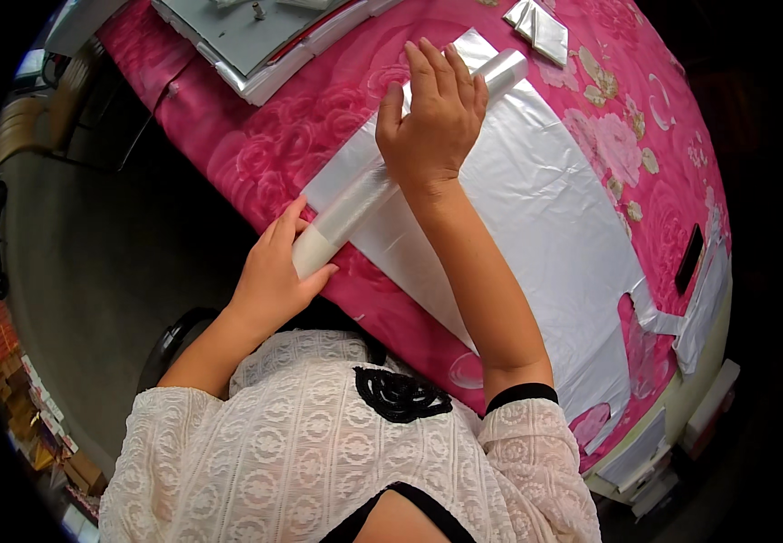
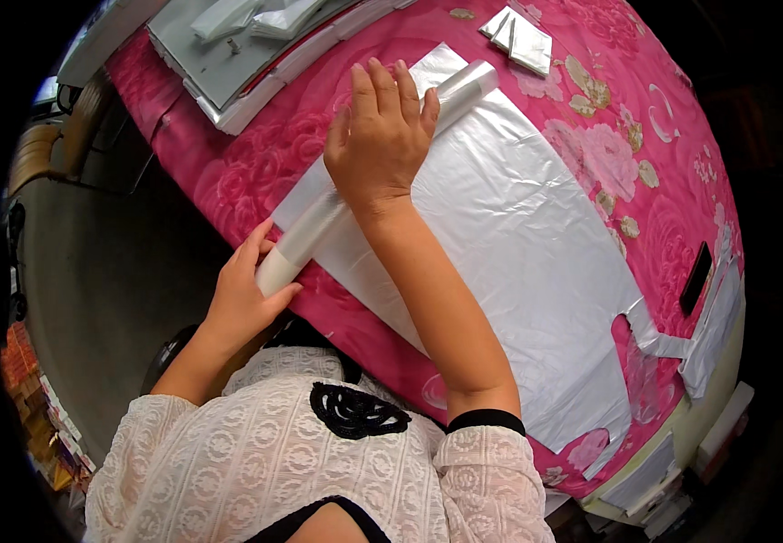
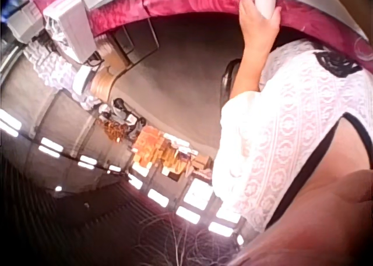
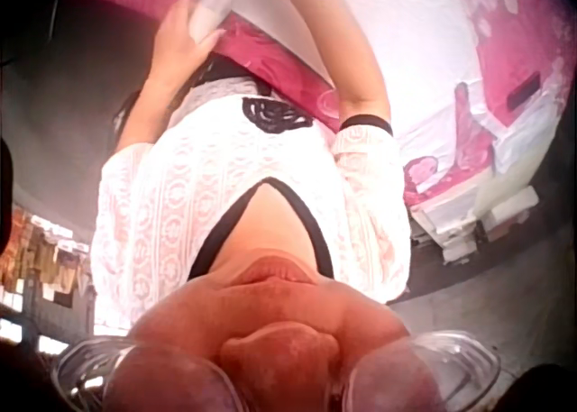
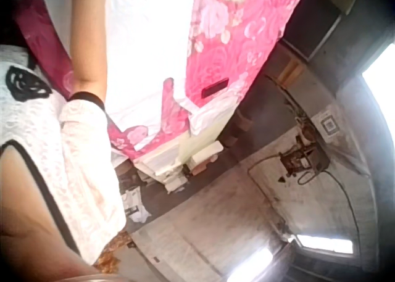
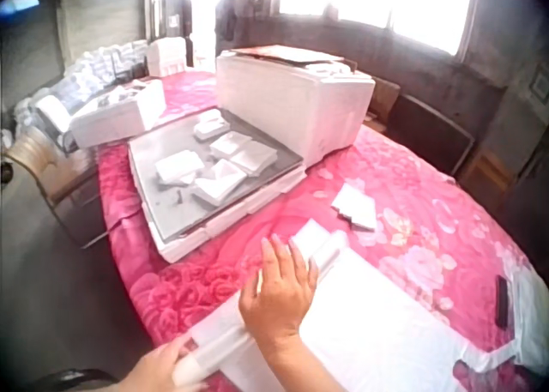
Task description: The person repeatedly wraps small white rectangular items in clear plastic film on a pink floral tablecloth. They unroll the film, place an item, fold the film around it, and set the wrapped item aside. The process is repeated multiple times.
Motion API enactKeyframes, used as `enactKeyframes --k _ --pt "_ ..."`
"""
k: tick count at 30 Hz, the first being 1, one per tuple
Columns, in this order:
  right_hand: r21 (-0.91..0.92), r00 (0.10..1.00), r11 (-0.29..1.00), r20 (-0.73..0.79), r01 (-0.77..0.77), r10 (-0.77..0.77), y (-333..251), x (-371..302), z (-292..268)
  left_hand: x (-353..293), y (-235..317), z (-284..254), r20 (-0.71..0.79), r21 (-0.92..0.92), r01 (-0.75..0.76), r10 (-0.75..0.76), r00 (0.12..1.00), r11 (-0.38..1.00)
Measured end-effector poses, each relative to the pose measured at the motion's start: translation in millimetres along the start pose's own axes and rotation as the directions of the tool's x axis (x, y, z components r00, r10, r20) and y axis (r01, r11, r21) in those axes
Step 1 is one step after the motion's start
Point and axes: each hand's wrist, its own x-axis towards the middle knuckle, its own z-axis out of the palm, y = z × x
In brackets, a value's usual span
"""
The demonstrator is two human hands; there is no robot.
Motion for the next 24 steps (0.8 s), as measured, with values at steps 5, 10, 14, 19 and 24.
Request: enactKeyframes --k 5,10,14,19,24 --pt "0.521 0.767 0.595 0.207 -0.612 0.607 7.2 -29.4 -33.3 -12.6 -3.2 8.8 0.324 -0.648 0.274 -0.069 0.944 0.711" --pt "0.753 0.627 -0.521 0.641 -0.401 0.443 6.2 -2.6 -90.7 -8.9 11.4 13.7 0.655 -0.742 0.645 0.399 0.642 0.180" --pt "0.805 0.644 -0.306 0.591 -0.508 0.485 25.8 -5.7 -107.8 -5.7 43.8 19.9 0.745 -0.666 0.682 0.304 0.594 0.302" --pt "0.856 0.643 -0.306 0.515 -0.417 0.566 30.2 -24.1 -127.0 -5.3 49.8 30.2 0.777 -0.625 0.606 0.321 0.541 0.493" --pt "0.868 0.597 -0.211 0.468 -0.450 0.652 33.0 -43.0 -143.6 1.4 58.4 37.8 0.727 -0.650 0.534 0.238 0.644 0.542"
